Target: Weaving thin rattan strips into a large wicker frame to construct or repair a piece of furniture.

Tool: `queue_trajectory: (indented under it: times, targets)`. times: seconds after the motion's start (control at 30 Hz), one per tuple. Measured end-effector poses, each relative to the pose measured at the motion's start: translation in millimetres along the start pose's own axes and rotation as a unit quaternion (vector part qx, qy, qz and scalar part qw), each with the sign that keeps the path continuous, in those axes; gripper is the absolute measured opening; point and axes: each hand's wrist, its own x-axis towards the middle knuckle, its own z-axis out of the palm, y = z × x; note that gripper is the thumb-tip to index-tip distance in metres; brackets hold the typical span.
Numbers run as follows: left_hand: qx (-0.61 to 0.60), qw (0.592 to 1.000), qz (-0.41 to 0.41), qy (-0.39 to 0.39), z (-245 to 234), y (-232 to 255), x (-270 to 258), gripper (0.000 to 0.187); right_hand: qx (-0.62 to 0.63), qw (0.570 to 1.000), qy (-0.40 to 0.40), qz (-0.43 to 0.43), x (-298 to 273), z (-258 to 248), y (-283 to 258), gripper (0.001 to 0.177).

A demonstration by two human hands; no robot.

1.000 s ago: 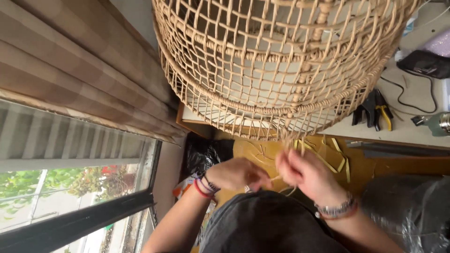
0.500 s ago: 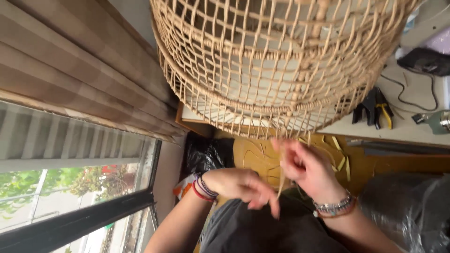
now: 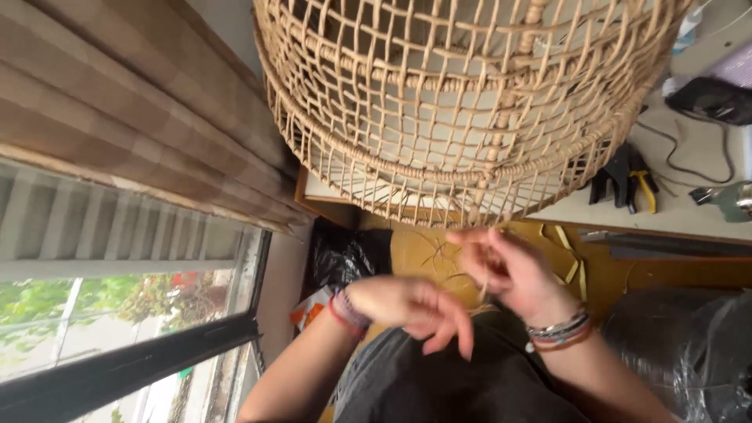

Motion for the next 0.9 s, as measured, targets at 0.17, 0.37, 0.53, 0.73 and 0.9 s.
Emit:
queue_trajectory:
  times: [0.17, 0.37, 0.53, 0.73, 0.9]
  targets:
    - [-0.229, 0.899, 0.106, 0.358, -28, -28, 25, 0.041, -0.312, 0.909, -0.044, 0.274, -9, 22, -10, 0.034]
    - [-0.003, 0.982, 0.172, 0.074, 12, 16, 15, 0.049, -0.406, 0.878, 0.011, 0.255, -28, 1, 19, 0.045]
    - [0.074, 0.984, 0.16, 0.029, -22, -58, 6, 0.034, 0.054, 0.997, 0.006, -0.053, -26, 10, -8, 0.04]
    - [-0.236, 0.897, 0.179, 0.329, 2, 3, 20, 0.044, -0.6, 0.725, -0.146, 0.305, -42, -7, 40, 0.025]
    - [0.278, 0.96, -0.02, -0.02, 21, 22, 3, 0.03, 0.004, 0.978, 0.192, 0.078, -26, -13, 22, 0.042]
